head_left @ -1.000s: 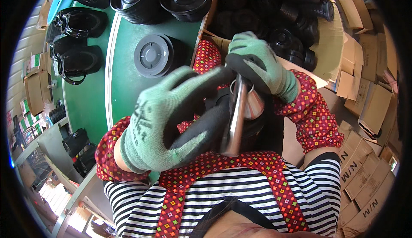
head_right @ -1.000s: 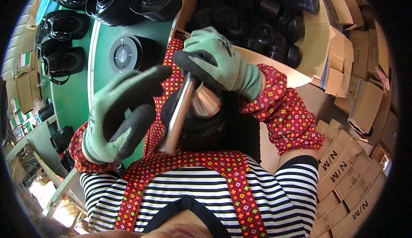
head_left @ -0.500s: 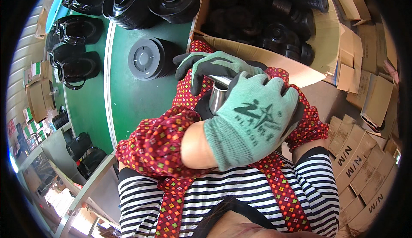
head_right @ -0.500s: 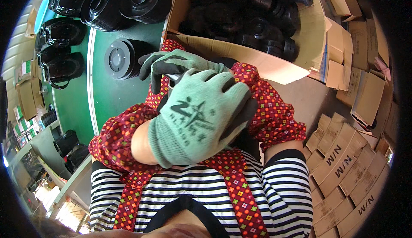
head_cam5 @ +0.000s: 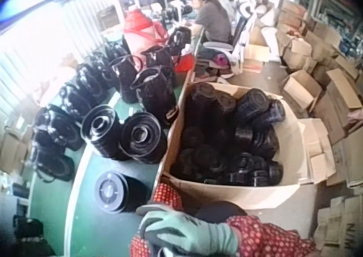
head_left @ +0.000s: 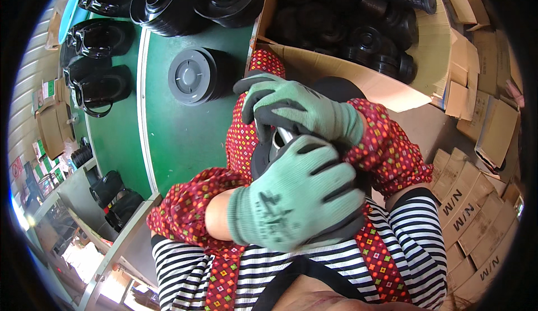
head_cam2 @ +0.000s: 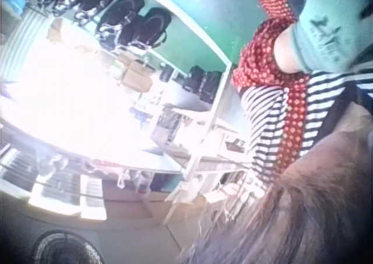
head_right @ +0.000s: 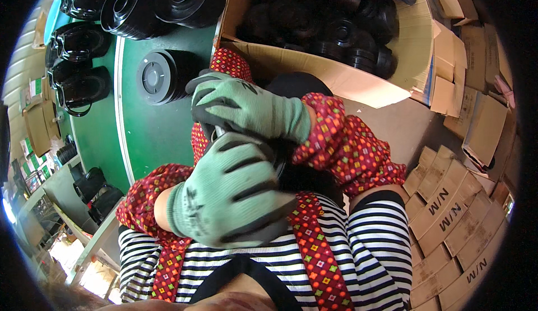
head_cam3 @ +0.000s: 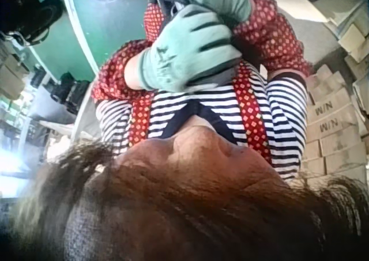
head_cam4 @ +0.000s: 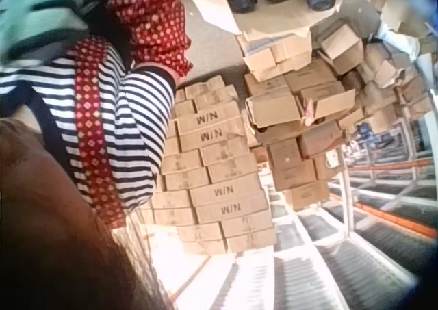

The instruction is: The person assembles black electric kettles at a workstation. They pick up a kettle body, insert a metal heating element, and secure a lid. The person repeats this process for multiple units, placing finished kettles on the table.

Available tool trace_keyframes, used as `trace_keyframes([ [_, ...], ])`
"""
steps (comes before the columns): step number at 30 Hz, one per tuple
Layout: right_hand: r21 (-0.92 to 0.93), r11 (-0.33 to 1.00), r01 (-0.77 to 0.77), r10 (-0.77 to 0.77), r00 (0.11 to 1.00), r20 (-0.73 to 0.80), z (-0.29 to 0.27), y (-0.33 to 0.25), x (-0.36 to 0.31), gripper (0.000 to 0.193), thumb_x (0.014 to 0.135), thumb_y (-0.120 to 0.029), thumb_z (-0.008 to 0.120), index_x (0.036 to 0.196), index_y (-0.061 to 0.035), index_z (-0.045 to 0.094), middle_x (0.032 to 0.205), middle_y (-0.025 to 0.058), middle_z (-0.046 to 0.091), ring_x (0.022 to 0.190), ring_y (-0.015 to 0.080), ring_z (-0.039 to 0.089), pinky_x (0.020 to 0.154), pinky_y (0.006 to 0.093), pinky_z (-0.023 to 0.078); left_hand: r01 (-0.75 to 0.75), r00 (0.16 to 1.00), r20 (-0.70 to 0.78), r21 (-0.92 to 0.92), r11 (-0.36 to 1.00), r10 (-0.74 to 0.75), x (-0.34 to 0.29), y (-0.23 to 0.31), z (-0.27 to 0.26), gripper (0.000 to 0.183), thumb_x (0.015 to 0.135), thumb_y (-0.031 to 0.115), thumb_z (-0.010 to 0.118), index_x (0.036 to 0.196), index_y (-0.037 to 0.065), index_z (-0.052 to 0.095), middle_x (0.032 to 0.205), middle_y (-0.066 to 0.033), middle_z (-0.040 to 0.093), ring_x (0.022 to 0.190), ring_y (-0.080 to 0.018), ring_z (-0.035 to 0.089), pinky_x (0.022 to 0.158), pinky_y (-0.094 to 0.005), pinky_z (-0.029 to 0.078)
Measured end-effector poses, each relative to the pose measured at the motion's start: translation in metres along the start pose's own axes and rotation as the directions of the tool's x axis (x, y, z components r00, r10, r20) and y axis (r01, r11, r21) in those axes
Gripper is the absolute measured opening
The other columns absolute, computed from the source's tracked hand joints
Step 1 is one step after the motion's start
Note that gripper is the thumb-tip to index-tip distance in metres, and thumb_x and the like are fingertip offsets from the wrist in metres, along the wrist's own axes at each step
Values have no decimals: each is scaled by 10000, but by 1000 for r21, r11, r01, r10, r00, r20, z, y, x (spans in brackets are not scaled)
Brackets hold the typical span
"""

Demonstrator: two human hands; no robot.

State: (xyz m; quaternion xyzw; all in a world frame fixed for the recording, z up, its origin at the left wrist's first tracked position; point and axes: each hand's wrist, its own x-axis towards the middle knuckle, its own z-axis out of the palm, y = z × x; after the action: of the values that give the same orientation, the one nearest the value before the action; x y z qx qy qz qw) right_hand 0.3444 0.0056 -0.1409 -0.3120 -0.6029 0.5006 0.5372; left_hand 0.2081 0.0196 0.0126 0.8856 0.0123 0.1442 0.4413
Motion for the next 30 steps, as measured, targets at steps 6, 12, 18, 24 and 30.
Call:
trace_keyframes([
  [6, -187, 976, 113, -112, 994, 20, -19, 9, -20, 280, 950, -123, 720, 1202, -3, 699, 1268, 183, 648, 1301, 419, 567, 1148, 535, 435, -75, 996, 40, -20, 997, 76, 16, -13, 12, 414, 712, 408, 682, 1006, 120, 725, 1017, -79, 657, 930, -309, 652, 840, -455, 535],
  [12, -730, 638, -244, 349, 937, -9, -43, -96, -23, 414, 824, -280, 787, 1138, -31, 685, 1062, 163, 651, 1016, 396, 614, 1041, 524, 462, -312, 943, -183, -779, 545, 279, -40, -73, -14, 470, 1009, 477, 607, 794, 74, 717, 771, -98, 663, 772, -334, 673, 908, -556, 531],
  [18, -648, 761, -21, 202, 957, 206, -63, -78, -4, 476, 809, -376, 828, 1158, -85, 688, 1067, 129, 649, 1067, 350, 605, 1021, 503, 459, 273, 957, 66, -539, 797, -283, -8, -8, -63, 492, 1061, 340, 558, 1341, -64, 581, 1282, -263, 590, 1182, -437, 624, 1090, -534, 468],
  [24, -587, 798, -137, 251, 961, 118, -38, -85, 3, 465, 745, -336, 823, 1127, -88, 725, 1159, 119, 710, 1118, 348, 638, 991, 478, 471, 434, 848, 129, 391, 812, -515, 6, 3, -41, 821, 997, 293, 657, 1611, -82, 262, 1559, -396, 373, 1440, -555, 414, 1183, -559, 396],
  [30, -792, 565, -231, 249, 963, -103, -10, -83, 0, 456, 750, -473, 799, 1000, -97, 736, 977, 107, 679, 948, 293, 639, 850, 449, 461, 504, 771, 314, 231, 832, -555, -10, -38, -59, 848, 1039, 446, 610, 1590, -98, 264, 1148, -318, 666, 799, -414, 734, 665, -456, 600],
])
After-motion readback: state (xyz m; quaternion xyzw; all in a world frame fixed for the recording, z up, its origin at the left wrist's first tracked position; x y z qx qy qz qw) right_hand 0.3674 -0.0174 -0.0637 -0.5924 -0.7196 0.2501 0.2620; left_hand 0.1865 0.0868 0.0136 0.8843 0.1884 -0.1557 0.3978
